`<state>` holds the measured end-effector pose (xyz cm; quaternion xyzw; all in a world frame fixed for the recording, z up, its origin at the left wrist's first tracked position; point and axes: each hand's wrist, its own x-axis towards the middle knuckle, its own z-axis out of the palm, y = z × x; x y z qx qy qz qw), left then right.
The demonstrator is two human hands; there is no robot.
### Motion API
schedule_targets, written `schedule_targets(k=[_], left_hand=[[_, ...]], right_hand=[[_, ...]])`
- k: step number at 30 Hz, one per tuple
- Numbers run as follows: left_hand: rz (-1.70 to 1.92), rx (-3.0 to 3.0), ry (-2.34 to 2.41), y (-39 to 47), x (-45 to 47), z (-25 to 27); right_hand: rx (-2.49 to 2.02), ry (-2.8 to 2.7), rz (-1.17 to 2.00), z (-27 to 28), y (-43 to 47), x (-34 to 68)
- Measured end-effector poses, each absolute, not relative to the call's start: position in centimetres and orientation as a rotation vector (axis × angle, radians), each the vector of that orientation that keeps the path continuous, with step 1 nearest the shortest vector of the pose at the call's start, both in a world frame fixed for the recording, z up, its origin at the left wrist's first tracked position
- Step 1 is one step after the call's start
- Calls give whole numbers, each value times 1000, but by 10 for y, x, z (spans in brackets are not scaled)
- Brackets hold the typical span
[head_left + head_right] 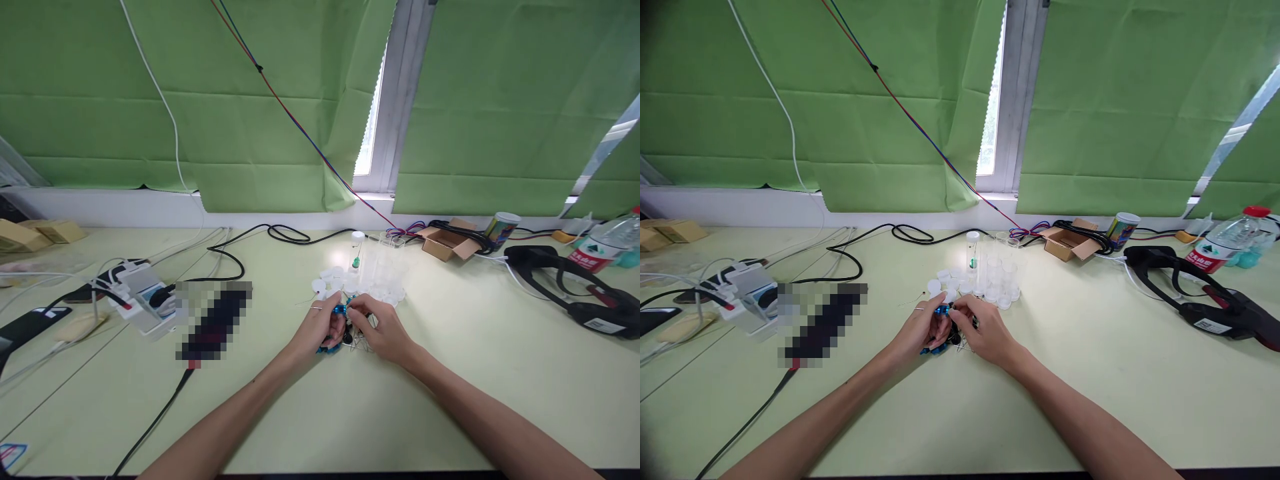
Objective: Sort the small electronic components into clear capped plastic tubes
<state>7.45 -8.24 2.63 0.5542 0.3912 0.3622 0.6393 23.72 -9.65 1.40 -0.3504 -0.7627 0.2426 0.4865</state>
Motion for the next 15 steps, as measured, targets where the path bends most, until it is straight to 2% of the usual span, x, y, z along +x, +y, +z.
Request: schedule_targets(k=[15], left_hand=[[855,1354,945,-81,73,22]], right_hand=[[-864,-1861,582,15,-96,238]])
